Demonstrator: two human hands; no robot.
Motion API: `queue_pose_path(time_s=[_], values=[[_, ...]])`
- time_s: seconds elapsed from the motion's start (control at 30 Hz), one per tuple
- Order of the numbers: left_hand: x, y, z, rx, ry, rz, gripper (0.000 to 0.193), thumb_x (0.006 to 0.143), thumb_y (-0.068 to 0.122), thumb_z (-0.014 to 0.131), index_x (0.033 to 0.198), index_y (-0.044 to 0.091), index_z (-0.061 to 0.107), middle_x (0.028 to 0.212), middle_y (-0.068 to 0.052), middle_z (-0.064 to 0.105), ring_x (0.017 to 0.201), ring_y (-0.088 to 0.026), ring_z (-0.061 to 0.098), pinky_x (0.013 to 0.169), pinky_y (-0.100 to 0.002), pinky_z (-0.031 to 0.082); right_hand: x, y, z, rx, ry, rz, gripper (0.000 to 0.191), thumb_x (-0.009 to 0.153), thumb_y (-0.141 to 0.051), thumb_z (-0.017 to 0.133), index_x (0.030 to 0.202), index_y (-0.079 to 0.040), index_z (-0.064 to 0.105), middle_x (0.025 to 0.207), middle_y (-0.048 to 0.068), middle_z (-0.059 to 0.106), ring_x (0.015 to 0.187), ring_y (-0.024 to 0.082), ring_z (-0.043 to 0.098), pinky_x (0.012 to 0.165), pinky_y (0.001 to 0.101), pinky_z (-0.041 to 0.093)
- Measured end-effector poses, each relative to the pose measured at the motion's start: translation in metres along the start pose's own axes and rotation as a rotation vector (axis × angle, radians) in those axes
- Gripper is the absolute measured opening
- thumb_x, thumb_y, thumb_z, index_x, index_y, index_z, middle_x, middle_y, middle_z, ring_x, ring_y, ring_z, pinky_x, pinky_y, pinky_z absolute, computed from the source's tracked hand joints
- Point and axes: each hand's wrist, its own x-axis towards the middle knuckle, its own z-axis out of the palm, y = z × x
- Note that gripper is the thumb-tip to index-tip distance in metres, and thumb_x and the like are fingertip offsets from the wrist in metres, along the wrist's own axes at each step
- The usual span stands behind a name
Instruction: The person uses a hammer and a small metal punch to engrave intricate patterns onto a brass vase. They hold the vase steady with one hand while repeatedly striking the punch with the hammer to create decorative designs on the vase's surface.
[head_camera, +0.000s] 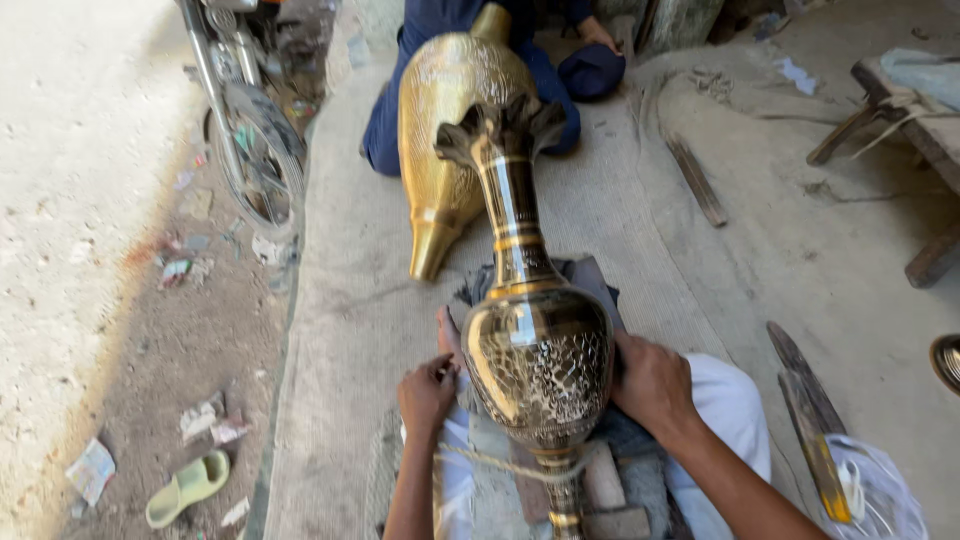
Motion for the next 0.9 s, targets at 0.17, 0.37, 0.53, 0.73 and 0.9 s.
queue_pose_path(time_s=[0.17,0.37,0.53,0.73,0.9], values=[[-0.013,-0.005,0.007,-0.032,-0.064,-0.044,0.030,0.086,0.033,0.074,0.113,0.020,0.080,0.093,-0.009,0.079,0.079,-0.027,0.076,0.078,-0.038,0.058,-0.007,0.004,0.004,-0.055,-0.074,0.011,0.019,0.080,-0.016,0.072,0.092,-0.004,0.065,0.084,0.019,0.072,0.079,0.043,0.070,0.069,0.0535,0.056],[-0.009,0.002,0.006,-0.035,-0.057,-0.106,0.030,0.084,0.032,0.077,0.112,0.022,0.081,0.090,-0.010,0.079,0.080,-0.026,0.077,0.078,-0.037,0.058,-0.013,0.007,0.006,-0.020,0.051,-0.048,0.025,0.075,-0.010,0.069,0.099,-0.007,0.068,0.083,0.017,0.072,0.075,0.041,0.070,0.065,0.0516,0.056],[-0.009,-0.002,0.005,-0.037,-0.030,-0.069,0.031,0.083,0.031,0.076,0.112,0.023,0.081,0.091,-0.009,0.079,0.081,-0.026,0.077,0.079,-0.037,0.058,-0.018,0.006,0.007,-0.042,0.038,0.034,0.020,0.079,-0.014,0.071,0.097,-0.006,0.067,0.083,0.017,0.072,0.071,0.040,0.070,0.062,0.0515,0.056],[-0.007,-0.004,0.006,0.018,-0.088,-0.123,0.032,0.085,0.035,0.076,0.115,0.025,0.079,0.089,-0.010,0.079,0.078,-0.028,0.076,0.080,-0.038,0.057,-0.016,0.008,0.007,-0.098,-0.052,0.072,0.026,0.077,-0.016,0.072,0.100,-0.006,0.068,0.080,0.018,0.073,0.071,0.040,0.071,0.063,0.0507,0.057],[-0.007,-0.007,0.005,-0.040,-0.034,-0.058,0.032,0.083,0.033,0.076,0.113,0.023,0.080,0.088,-0.010,0.079,0.078,-0.027,0.076,0.078,-0.039,0.057,-0.015,0.005,0.004,-0.123,-0.012,0.055,0.021,0.077,-0.016,0.072,0.096,-0.008,0.069,0.077,0.018,0.072,0.070,0.039,0.071,0.063,0.0511,0.056]])
